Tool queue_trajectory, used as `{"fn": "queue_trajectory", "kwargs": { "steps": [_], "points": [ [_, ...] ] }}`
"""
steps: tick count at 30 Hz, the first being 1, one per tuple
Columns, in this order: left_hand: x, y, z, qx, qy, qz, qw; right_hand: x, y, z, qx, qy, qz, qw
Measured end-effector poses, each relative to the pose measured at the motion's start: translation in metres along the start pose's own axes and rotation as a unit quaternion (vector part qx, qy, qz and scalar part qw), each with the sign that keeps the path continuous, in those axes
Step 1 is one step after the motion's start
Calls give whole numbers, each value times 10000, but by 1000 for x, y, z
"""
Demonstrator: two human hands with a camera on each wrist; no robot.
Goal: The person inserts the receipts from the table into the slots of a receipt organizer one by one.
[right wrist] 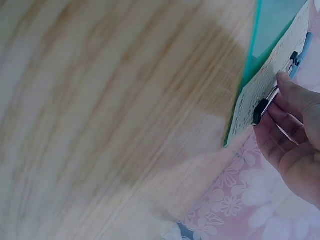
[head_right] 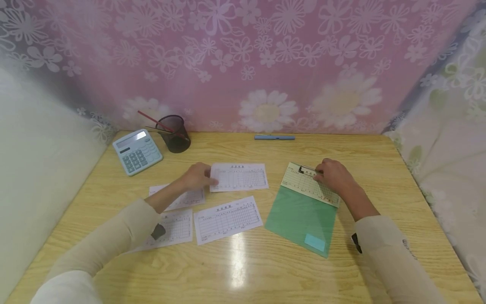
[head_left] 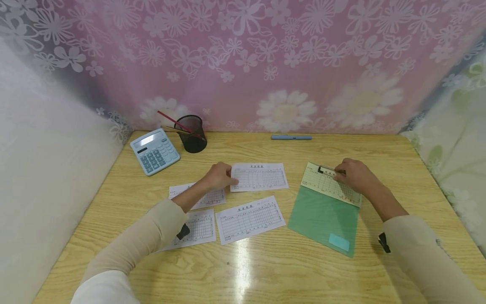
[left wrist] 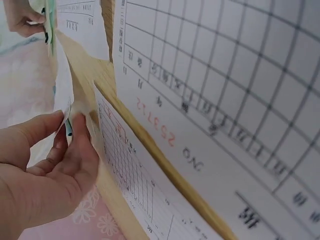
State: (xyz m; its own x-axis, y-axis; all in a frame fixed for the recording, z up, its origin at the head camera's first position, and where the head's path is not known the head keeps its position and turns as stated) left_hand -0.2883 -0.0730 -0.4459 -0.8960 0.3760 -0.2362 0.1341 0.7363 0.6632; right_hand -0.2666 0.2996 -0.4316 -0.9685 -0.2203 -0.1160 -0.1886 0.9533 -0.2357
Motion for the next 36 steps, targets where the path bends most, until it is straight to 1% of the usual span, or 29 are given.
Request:
{"fn": "queue_trajectory", "kwargs": {
  "steps": [1,3,7,9,13,16,18,22,23,25,29,33,36],
  "points": [
    [0,0,-1,-95,13,-5,10000,0,0,0,-2,-3,6,10000],
    [0,-1,-1,-471,21,-87,9989,0,1,0,-17,-5,5,10000],
    [1,-5,0,-1252,29,-342,9915,0,1,0,-43,-3,3,10000],
    [1,-7,0,-1491,97,-419,9879,-1,0,0,-59,4,-14,10000],
    [1,-9,-2,-1441,329,-361,9884,-2,-1,-2,-44,22,-43,10000],
    [2,-11,-5,-1465,528,-325,9873,-2,-1,-2,-13,52,-52,10000],
    [2,-11,-6,-1613,595,-347,9845,-2,-1,-2,-6,89,-74,9999],
    [4,-11,-8,-2119,630,-388,9745,-2,0,-1,-28,158,-145,9998],
    [5,-10,-8,-2204,627,-355,9727,-2,0,-1,-25,168,-150,9997],
    [6,-9,-11,-2292,674,-274,9707,-2,0,-1,-25,190,-174,9997],
    [8,-5,-18,-2199,820,-146,9720,-1,1,-1,-27,205,-199,9996],
    [8,1,-23,-2195,909,-154,9712,-1,1,-1,-50,198,-221,9995],
    [8,9,-24,-2289,912,-168,9690,-1,1,-1,-56,183,-223,9996]
  ]
}}
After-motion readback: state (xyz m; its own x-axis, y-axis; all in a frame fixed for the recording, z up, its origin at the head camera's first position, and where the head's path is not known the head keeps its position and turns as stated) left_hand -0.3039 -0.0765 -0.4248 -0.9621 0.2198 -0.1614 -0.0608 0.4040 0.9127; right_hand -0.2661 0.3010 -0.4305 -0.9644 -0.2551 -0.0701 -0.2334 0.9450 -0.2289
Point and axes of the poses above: each hand's wrist, its own x-axis towards the middle knuckle, its own z-axis out of the palm, y = z × x, the point moved 7 cm from there along x, towards the middle knuckle, and after that the axes turned 5 degrees about z, right-handed, at the moved point
